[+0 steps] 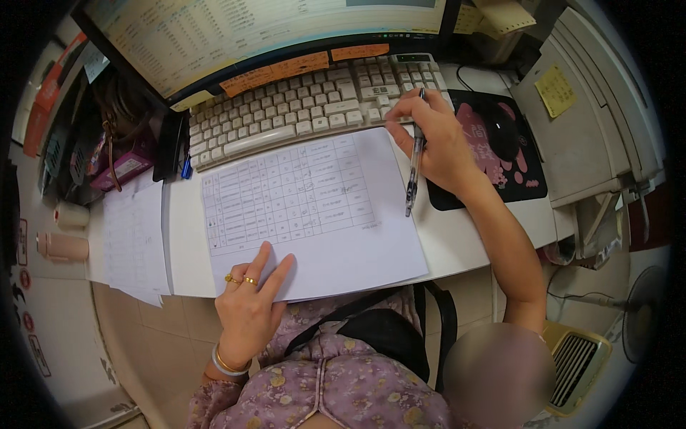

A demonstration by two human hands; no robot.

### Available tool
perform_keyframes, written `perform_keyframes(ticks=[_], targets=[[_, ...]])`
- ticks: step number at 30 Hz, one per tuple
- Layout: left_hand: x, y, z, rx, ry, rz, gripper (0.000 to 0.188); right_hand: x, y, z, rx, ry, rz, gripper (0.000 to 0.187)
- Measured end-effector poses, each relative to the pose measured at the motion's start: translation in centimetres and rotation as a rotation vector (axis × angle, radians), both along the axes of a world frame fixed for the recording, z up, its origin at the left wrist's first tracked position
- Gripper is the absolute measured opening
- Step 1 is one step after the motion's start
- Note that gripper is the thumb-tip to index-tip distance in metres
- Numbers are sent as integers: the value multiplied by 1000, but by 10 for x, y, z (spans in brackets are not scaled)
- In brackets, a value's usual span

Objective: The recorder checks information on a computer screen and writes data onto a paper form.

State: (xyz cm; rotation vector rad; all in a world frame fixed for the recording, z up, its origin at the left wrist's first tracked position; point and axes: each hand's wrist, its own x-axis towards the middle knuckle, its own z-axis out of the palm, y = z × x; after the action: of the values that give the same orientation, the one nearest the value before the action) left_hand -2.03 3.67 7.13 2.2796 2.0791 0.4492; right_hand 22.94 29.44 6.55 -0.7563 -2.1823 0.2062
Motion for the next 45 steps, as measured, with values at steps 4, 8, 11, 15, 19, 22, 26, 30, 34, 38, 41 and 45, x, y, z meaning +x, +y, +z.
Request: perform_keyframes(ticks=[4, 8, 11, 15, 19, 22, 26, 30, 34, 38, 41, 45], targets=[[-3, 0, -6, 36, 17, 13, 70, -8, -11, 2, -45, -32, 98, 19], [-8, 1, -10, 110, 31, -26, 58, -10, -11, -5, -55, -60, 198, 20], [-7, 2, -10, 118, 15, -17, 56, -8, -8, -7, -62, -110, 219, 19], [-6, 3, -11, 140, -47, 4, 61, -5, -11, -3, -192, -150, 235, 16], [-11, 7, -9, 125, -85, 7, 57, -7, -11, -1, -261, -181, 258, 16], [-23, 12, -12, 164, -86, -100, 44, -5, -8, -1, -237, -189, 249, 16], [-32, 14, 4, 260, -106, -144, 34, -5, -7, -2, -248, -183, 242, 16], [-64, 3, 31, 537, 49, -78, 16, -2, -6, -4, -138, -122, 217, 18], [-145, -41, 43, 814, 227, 115, 13, 6, -2, 1, -117, -41, 198, 19], [-207, -84, 30, 755, 416, 422, 26, 6, -2, 6, -85, -10, 162, 17], [-260, -110, 1, 604, 418, 525, 43, 7, -1, 10, -60, -12, 148, 14], [-297, -124, -37, 507, 407, 628, 53, 8, 1, 7, -87, -34, 136, 15]])
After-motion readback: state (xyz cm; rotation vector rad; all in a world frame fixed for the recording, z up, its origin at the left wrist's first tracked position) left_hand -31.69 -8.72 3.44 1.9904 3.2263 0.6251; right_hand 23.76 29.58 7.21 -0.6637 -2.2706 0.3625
